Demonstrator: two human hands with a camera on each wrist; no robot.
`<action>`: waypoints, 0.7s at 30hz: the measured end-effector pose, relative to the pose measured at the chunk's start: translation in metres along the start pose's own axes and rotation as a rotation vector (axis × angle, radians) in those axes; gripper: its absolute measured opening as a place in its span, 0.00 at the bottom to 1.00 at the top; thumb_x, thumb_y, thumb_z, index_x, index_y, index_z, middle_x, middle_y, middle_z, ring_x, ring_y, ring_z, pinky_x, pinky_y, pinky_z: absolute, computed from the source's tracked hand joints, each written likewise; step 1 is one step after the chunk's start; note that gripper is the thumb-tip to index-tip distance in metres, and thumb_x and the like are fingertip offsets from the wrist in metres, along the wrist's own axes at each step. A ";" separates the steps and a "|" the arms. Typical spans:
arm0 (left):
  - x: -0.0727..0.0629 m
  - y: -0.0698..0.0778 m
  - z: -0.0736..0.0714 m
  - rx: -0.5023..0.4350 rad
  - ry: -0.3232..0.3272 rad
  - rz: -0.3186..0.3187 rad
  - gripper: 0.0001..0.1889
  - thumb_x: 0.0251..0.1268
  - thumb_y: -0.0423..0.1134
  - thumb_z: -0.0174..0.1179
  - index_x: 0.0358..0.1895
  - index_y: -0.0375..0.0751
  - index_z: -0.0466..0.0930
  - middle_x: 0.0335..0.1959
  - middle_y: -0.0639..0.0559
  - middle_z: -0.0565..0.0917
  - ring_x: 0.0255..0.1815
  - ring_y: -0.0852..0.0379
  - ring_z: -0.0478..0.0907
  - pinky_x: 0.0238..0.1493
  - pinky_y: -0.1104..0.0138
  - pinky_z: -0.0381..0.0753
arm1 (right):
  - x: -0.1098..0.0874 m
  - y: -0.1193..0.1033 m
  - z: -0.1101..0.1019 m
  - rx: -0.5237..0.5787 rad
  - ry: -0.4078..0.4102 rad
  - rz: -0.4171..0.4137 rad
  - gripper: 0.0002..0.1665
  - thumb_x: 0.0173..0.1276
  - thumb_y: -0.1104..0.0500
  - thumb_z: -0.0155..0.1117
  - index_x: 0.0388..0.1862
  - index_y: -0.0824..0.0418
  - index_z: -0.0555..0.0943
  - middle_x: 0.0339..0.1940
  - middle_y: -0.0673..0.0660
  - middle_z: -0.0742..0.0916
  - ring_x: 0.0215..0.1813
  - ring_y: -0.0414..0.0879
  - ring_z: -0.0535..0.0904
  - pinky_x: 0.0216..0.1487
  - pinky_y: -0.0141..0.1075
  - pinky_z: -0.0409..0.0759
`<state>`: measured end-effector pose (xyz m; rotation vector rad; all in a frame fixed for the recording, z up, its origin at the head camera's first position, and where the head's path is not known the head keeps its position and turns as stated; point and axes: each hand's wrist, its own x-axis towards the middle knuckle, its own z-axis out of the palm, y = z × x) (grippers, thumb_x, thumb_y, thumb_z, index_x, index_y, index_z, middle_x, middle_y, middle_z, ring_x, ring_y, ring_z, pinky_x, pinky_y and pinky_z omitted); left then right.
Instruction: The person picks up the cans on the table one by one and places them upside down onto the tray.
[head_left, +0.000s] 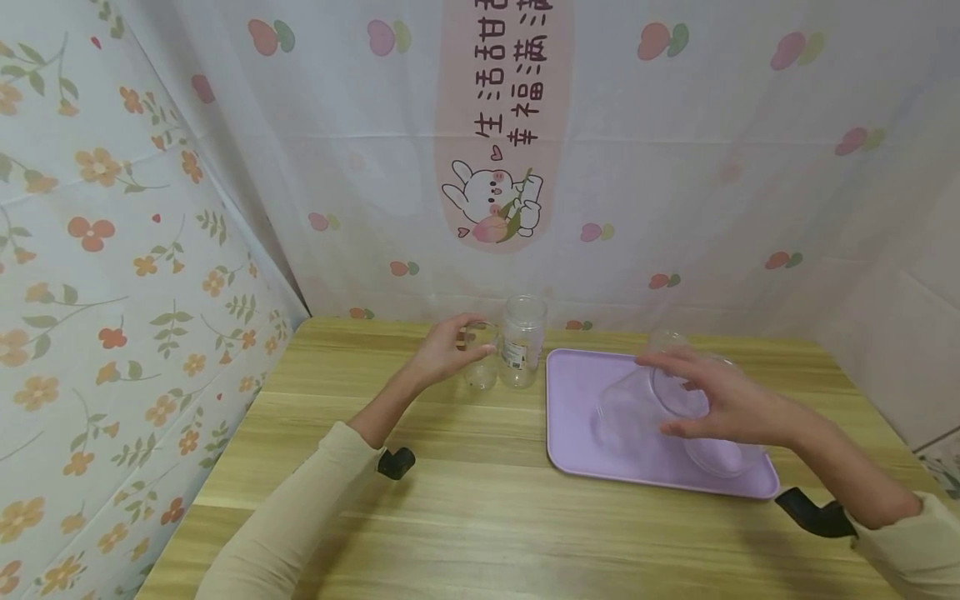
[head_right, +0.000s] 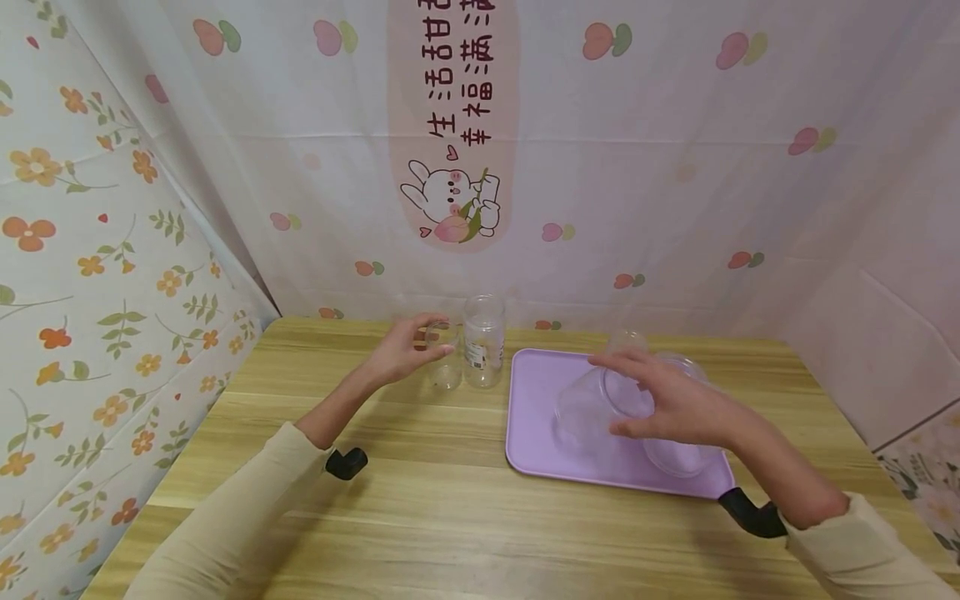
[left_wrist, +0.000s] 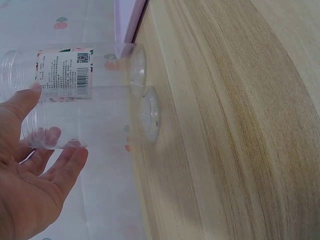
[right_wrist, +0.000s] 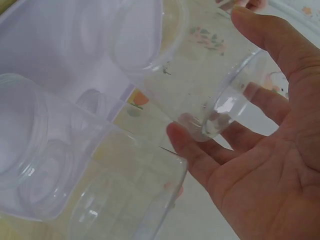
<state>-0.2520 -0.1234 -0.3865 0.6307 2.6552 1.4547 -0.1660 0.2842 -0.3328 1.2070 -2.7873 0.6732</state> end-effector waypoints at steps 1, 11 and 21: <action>0.000 0.000 0.000 0.002 0.000 0.001 0.30 0.69 0.41 0.68 0.70 0.35 0.71 0.66 0.40 0.76 0.63 0.37 0.75 0.60 0.54 0.79 | 0.000 0.000 0.000 -0.013 -0.007 -0.001 0.49 0.57 0.51 0.82 0.76 0.50 0.69 0.68 0.53 0.76 0.68 0.57 0.70 0.53 0.59 0.79; -0.001 0.000 0.001 0.008 0.012 0.023 0.29 0.69 0.39 0.68 0.69 0.33 0.72 0.65 0.39 0.77 0.62 0.34 0.76 0.59 0.54 0.80 | 0.001 -0.002 0.000 -0.063 -0.125 0.065 0.47 0.56 0.51 0.83 0.73 0.55 0.72 0.66 0.55 0.78 0.65 0.58 0.74 0.57 0.58 0.78; 0.000 -0.001 0.001 0.000 0.007 0.008 0.29 0.69 0.40 0.69 0.70 0.35 0.72 0.66 0.40 0.76 0.62 0.36 0.76 0.60 0.54 0.79 | 0.005 -0.002 -0.002 -0.041 -0.215 0.083 0.47 0.59 0.50 0.81 0.74 0.59 0.70 0.66 0.60 0.76 0.63 0.59 0.75 0.54 0.57 0.80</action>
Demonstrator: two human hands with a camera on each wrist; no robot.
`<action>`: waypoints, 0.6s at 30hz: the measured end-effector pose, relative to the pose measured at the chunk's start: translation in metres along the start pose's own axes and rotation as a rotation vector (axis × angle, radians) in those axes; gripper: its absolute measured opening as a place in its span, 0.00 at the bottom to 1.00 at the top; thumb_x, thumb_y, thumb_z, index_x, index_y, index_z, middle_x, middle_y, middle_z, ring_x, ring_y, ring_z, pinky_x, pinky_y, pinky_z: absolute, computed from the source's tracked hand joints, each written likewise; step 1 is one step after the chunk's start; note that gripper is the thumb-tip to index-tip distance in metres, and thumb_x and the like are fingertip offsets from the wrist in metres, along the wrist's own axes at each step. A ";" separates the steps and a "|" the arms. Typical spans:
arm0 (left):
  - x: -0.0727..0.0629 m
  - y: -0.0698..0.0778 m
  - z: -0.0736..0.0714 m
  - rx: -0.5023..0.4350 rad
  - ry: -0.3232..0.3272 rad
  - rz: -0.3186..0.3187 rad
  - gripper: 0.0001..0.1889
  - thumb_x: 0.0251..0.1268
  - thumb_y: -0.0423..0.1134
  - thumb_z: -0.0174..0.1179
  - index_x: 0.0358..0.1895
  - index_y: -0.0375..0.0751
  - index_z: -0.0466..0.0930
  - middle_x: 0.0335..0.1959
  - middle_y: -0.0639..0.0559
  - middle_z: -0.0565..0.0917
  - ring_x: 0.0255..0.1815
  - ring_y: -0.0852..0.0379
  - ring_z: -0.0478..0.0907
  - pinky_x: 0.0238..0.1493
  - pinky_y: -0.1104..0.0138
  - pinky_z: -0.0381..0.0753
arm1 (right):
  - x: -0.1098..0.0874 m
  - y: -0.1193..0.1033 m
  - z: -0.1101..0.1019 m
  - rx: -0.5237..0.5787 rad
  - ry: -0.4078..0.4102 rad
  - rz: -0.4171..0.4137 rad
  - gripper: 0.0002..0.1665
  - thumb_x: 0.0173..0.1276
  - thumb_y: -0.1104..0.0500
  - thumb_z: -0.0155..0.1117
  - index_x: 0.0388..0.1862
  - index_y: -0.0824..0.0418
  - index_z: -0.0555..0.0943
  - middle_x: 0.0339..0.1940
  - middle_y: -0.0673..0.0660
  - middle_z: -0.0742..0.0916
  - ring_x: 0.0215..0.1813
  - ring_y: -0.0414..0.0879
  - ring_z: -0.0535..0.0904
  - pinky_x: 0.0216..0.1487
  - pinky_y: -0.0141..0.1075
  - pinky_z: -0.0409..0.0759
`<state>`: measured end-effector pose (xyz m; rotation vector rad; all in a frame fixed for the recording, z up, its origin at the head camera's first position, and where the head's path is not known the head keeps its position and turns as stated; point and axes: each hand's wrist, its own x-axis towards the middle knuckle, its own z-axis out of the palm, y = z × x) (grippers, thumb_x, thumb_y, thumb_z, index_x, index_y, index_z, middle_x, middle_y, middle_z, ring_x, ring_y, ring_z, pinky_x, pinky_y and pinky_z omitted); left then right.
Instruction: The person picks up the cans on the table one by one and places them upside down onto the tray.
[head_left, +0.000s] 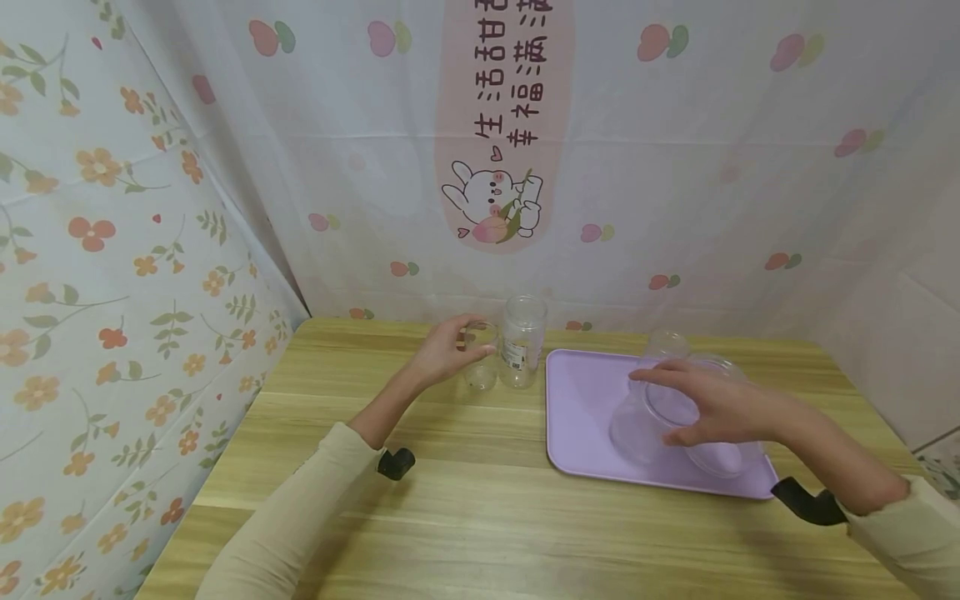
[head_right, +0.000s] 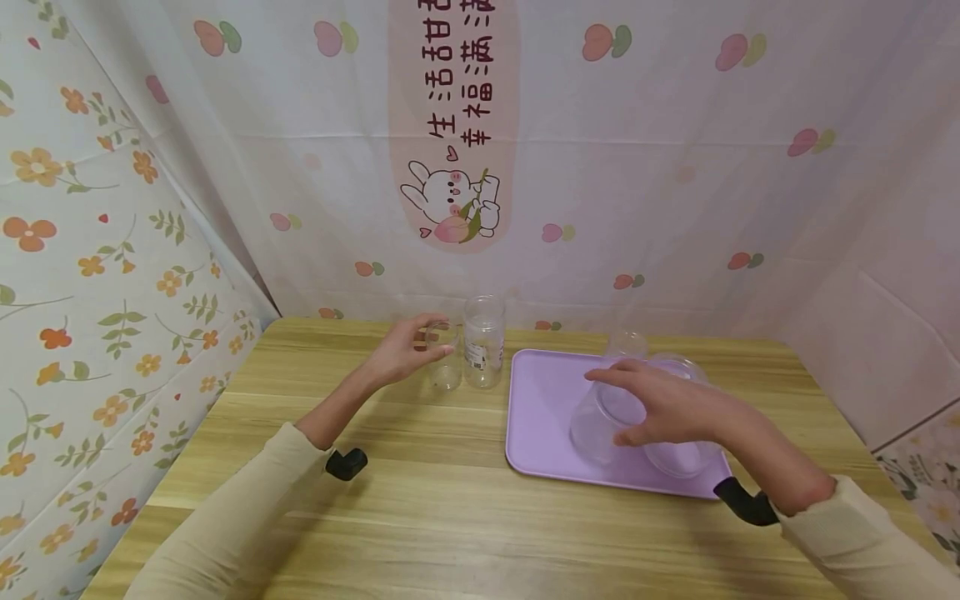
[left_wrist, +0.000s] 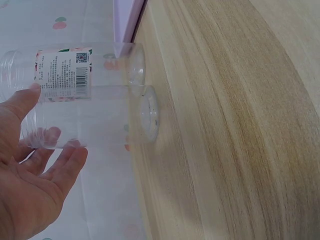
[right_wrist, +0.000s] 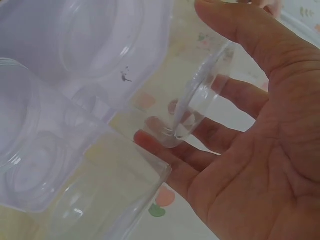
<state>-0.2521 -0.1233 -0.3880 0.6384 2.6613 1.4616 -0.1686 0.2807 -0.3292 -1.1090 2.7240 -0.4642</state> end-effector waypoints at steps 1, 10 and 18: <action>0.000 0.000 0.000 0.001 0.000 0.001 0.29 0.69 0.40 0.69 0.70 0.35 0.72 0.66 0.40 0.76 0.62 0.36 0.76 0.60 0.54 0.79 | 0.001 0.000 0.000 -0.003 -0.007 -0.002 0.47 0.59 0.50 0.80 0.74 0.59 0.70 0.66 0.60 0.76 0.63 0.59 0.75 0.54 0.57 0.80; 0.001 0.000 0.001 0.005 0.004 -0.002 0.29 0.69 0.40 0.68 0.69 0.35 0.72 0.66 0.41 0.76 0.62 0.36 0.76 0.59 0.54 0.80 | 0.006 0.000 -0.003 -0.010 -0.082 0.032 0.46 0.59 0.50 0.80 0.73 0.61 0.71 0.65 0.62 0.76 0.62 0.60 0.76 0.54 0.56 0.80; 0.001 0.002 -0.001 0.034 -0.013 -0.004 0.30 0.69 0.41 0.68 0.70 0.35 0.71 0.66 0.41 0.76 0.62 0.38 0.77 0.59 0.55 0.80 | 0.009 0.002 -0.003 0.012 -0.136 0.081 0.47 0.58 0.51 0.81 0.73 0.63 0.70 0.65 0.66 0.75 0.60 0.64 0.76 0.53 0.57 0.80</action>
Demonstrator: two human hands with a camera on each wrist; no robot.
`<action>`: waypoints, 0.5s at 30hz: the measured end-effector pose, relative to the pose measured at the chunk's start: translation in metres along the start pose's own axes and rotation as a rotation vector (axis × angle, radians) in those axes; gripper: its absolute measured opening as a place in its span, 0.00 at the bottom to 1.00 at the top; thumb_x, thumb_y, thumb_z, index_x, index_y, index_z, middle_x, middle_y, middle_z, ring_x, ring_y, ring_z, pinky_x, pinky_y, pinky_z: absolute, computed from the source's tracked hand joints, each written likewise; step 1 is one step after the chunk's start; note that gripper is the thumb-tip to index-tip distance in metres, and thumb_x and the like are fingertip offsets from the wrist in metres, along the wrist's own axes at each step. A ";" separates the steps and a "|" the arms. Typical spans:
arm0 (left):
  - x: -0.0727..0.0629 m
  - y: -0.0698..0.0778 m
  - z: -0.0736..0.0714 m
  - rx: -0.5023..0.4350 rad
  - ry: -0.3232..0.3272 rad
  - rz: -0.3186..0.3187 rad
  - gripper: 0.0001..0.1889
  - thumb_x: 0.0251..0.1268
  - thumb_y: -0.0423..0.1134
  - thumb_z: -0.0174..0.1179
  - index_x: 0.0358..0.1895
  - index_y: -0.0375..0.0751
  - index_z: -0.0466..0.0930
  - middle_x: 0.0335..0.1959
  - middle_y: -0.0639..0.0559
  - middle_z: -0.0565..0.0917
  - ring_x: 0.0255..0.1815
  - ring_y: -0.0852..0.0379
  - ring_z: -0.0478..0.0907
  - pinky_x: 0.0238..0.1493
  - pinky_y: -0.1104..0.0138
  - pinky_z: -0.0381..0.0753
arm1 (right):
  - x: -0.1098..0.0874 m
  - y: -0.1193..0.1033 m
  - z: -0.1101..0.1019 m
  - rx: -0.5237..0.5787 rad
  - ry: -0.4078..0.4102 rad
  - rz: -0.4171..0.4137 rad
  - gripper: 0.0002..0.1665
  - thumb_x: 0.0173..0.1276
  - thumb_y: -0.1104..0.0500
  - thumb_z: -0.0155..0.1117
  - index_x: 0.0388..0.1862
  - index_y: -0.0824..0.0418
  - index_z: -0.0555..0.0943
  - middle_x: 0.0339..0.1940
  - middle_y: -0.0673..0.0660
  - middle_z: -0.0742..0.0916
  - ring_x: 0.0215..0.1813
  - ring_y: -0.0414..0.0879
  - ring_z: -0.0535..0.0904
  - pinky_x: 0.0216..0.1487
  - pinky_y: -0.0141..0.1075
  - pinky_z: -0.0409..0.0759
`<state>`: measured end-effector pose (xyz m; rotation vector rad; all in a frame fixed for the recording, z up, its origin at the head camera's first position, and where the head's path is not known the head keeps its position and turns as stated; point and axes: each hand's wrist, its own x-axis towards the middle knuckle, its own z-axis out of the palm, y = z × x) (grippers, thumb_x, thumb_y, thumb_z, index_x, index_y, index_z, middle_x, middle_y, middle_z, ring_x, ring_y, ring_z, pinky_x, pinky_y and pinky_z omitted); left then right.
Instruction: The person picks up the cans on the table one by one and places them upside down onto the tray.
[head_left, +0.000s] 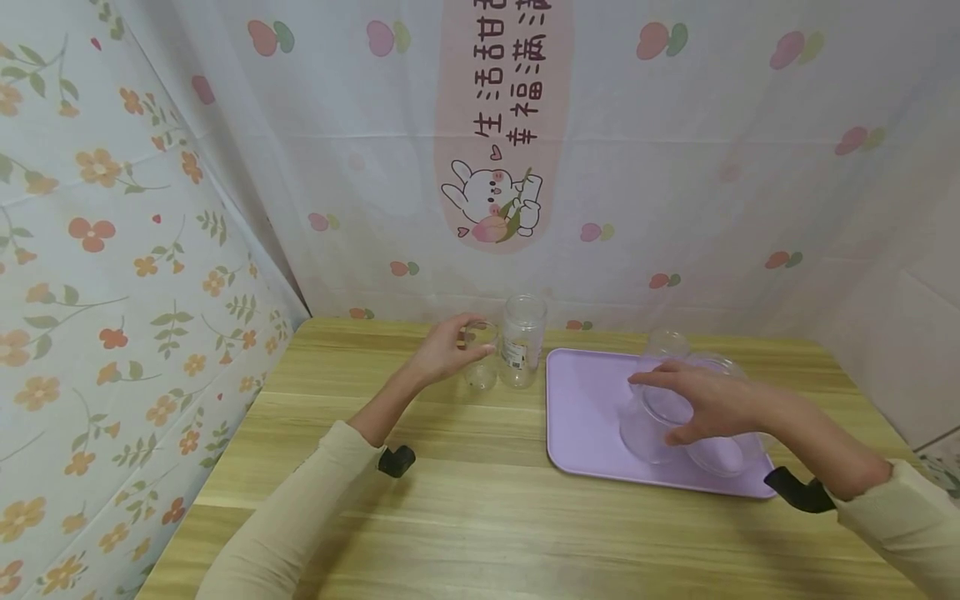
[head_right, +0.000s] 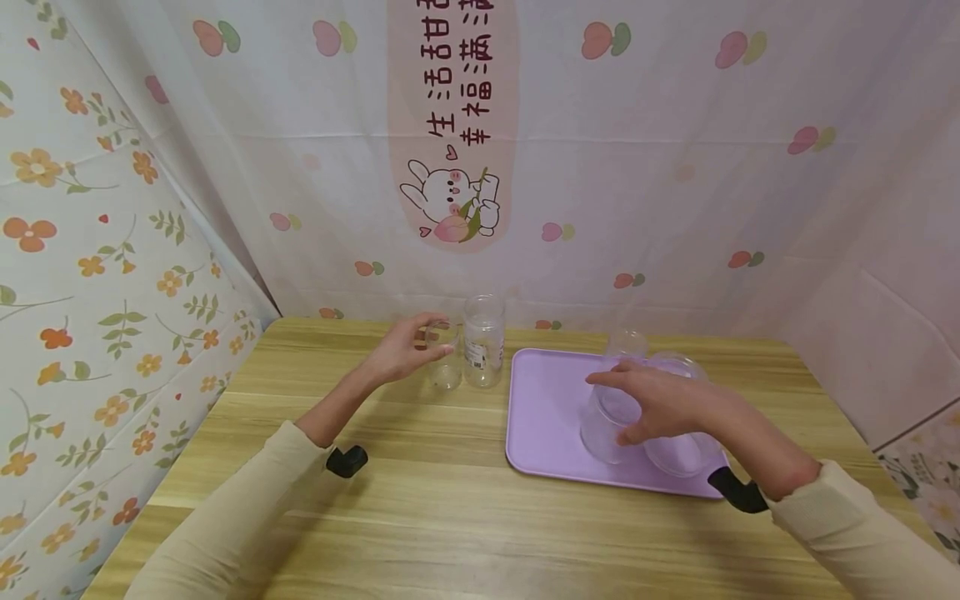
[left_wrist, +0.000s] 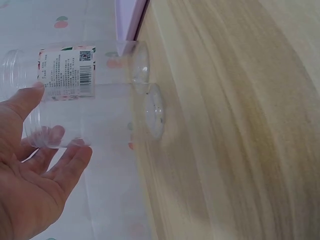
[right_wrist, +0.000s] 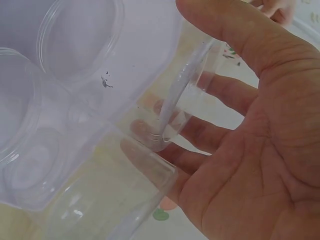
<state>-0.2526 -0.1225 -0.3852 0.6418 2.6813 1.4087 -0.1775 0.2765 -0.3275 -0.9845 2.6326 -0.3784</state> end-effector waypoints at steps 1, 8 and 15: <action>0.000 0.001 -0.001 0.008 -0.005 0.000 0.30 0.69 0.41 0.68 0.70 0.34 0.71 0.66 0.40 0.76 0.62 0.38 0.77 0.59 0.55 0.80 | 0.000 0.000 0.000 0.004 -0.005 0.005 0.48 0.58 0.51 0.81 0.73 0.63 0.70 0.65 0.66 0.74 0.60 0.64 0.76 0.53 0.58 0.80; 0.002 0.006 -0.004 0.051 -0.055 -0.006 0.31 0.71 0.41 0.67 0.71 0.32 0.69 0.66 0.39 0.76 0.63 0.37 0.76 0.60 0.54 0.79 | 0.003 0.001 -0.001 0.020 -0.029 0.029 0.48 0.58 0.51 0.81 0.73 0.62 0.70 0.66 0.67 0.74 0.61 0.65 0.76 0.54 0.58 0.80; 0.006 0.010 -0.006 0.118 -0.094 -0.012 0.31 0.71 0.42 0.65 0.72 0.33 0.68 0.66 0.39 0.76 0.62 0.38 0.77 0.61 0.53 0.78 | 0.004 -0.001 -0.001 0.022 -0.057 0.064 0.49 0.58 0.50 0.81 0.74 0.60 0.69 0.68 0.69 0.73 0.64 0.66 0.74 0.55 0.61 0.78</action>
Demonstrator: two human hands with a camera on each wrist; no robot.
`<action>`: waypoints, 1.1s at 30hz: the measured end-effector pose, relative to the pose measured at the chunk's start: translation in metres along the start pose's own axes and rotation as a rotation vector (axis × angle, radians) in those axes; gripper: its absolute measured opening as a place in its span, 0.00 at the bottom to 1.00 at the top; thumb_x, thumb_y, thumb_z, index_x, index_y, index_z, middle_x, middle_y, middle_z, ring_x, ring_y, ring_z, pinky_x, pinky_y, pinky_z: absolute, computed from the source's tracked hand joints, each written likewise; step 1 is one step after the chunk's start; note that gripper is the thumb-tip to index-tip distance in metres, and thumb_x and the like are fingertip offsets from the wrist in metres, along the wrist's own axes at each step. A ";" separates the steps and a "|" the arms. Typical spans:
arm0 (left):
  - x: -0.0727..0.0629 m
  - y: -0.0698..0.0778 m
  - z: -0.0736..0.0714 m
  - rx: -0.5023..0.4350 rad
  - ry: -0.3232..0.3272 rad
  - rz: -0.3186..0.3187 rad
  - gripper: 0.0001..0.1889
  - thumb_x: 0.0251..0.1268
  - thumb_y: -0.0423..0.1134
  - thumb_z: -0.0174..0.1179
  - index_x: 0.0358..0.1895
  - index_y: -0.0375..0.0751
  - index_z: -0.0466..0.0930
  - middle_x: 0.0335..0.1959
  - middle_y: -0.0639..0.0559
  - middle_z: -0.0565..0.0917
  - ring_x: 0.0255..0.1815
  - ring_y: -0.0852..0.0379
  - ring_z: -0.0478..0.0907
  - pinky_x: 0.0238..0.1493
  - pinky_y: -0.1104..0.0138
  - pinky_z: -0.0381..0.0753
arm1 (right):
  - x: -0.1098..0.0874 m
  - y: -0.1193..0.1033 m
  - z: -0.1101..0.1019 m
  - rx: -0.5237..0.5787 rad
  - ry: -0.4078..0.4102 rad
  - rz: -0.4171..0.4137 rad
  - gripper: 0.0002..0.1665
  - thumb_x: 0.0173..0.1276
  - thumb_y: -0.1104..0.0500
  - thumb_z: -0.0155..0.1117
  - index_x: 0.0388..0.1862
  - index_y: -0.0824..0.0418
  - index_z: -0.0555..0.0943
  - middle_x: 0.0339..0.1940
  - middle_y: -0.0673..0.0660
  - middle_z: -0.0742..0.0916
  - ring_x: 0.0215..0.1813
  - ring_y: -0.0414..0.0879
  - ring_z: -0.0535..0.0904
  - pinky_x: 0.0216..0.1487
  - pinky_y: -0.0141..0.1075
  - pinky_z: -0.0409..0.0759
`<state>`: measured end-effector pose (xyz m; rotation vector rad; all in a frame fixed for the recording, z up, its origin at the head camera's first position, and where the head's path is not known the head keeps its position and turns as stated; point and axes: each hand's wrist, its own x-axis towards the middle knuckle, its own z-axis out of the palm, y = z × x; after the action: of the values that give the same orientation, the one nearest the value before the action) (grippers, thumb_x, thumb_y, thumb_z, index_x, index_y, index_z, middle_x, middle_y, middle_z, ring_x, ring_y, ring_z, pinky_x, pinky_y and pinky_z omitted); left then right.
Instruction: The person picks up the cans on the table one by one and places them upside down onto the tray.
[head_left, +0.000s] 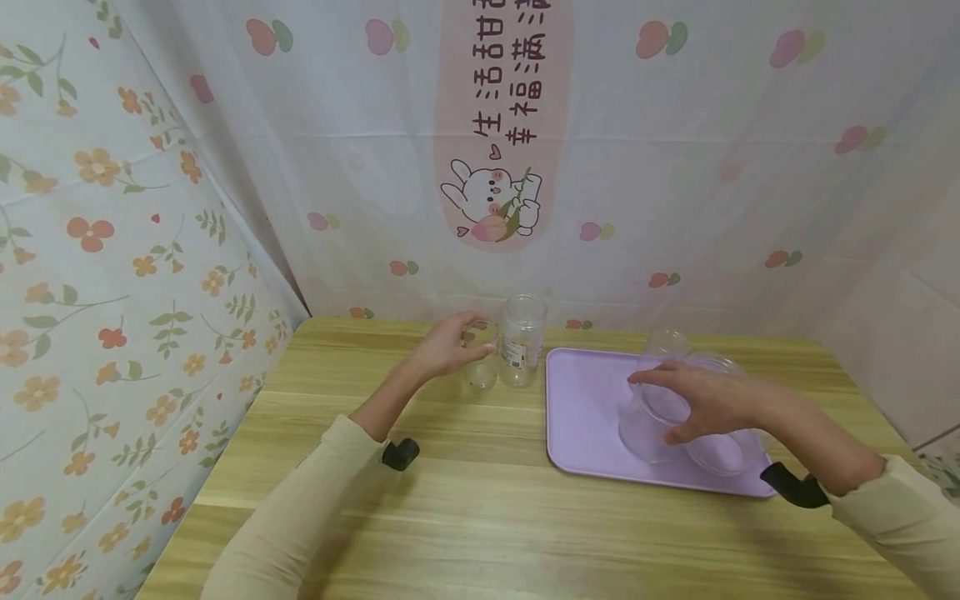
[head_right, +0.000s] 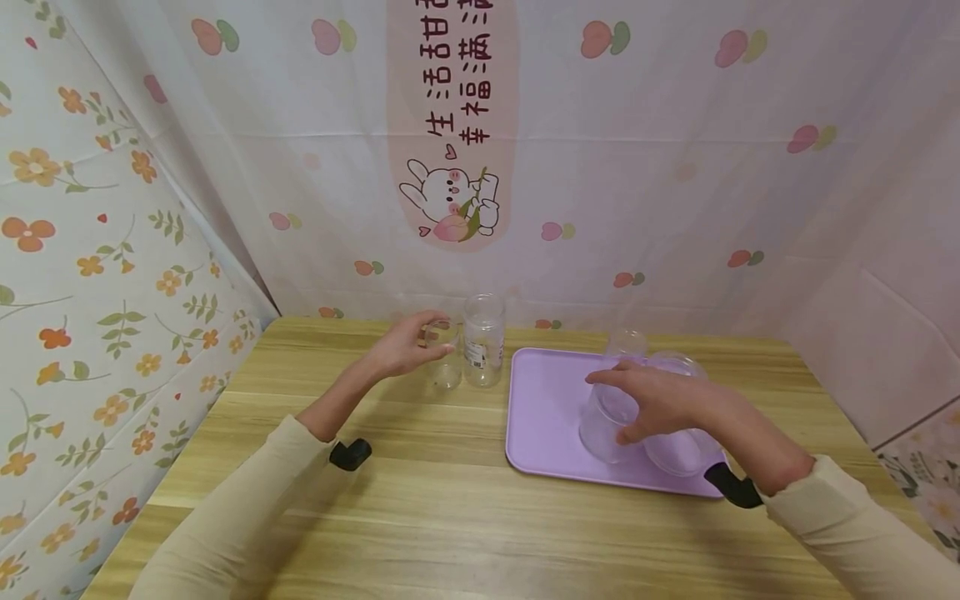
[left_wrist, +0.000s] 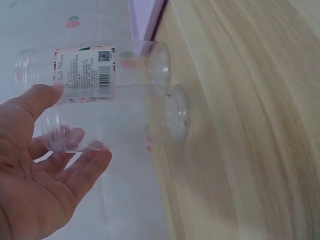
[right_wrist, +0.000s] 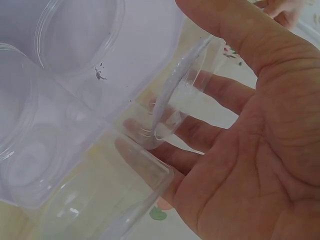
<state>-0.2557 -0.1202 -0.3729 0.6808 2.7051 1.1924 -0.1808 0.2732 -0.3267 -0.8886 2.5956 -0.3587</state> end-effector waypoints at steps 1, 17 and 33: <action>0.000 0.001 -0.001 0.006 -0.005 0.005 0.31 0.71 0.41 0.65 0.72 0.32 0.68 0.66 0.38 0.76 0.62 0.37 0.77 0.61 0.52 0.78 | 0.000 -0.001 0.000 0.000 -0.003 0.002 0.49 0.57 0.50 0.81 0.74 0.60 0.69 0.68 0.69 0.73 0.64 0.67 0.73 0.55 0.62 0.78; 0.007 0.016 -0.005 0.229 -0.066 0.030 0.26 0.71 0.39 0.64 0.67 0.33 0.73 0.63 0.39 0.77 0.65 0.43 0.73 0.64 0.54 0.74 | 0.003 -0.002 0.000 0.026 -0.020 0.009 0.51 0.57 0.50 0.82 0.75 0.60 0.67 0.70 0.70 0.71 0.66 0.69 0.70 0.56 0.63 0.77; 0.011 0.025 -0.008 0.308 -0.104 0.015 0.22 0.68 0.38 0.61 0.63 0.34 0.76 0.61 0.37 0.79 0.64 0.44 0.73 0.63 0.53 0.74 | -0.004 -0.001 -0.002 0.014 0.045 -0.004 0.54 0.55 0.41 0.81 0.75 0.59 0.67 0.70 0.70 0.70 0.65 0.70 0.71 0.54 0.65 0.77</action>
<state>-0.2589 -0.1055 -0.3487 0.7755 2.8250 0.7246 -0.1781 0.2750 -0.3231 -0.8915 2.6289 -0.4019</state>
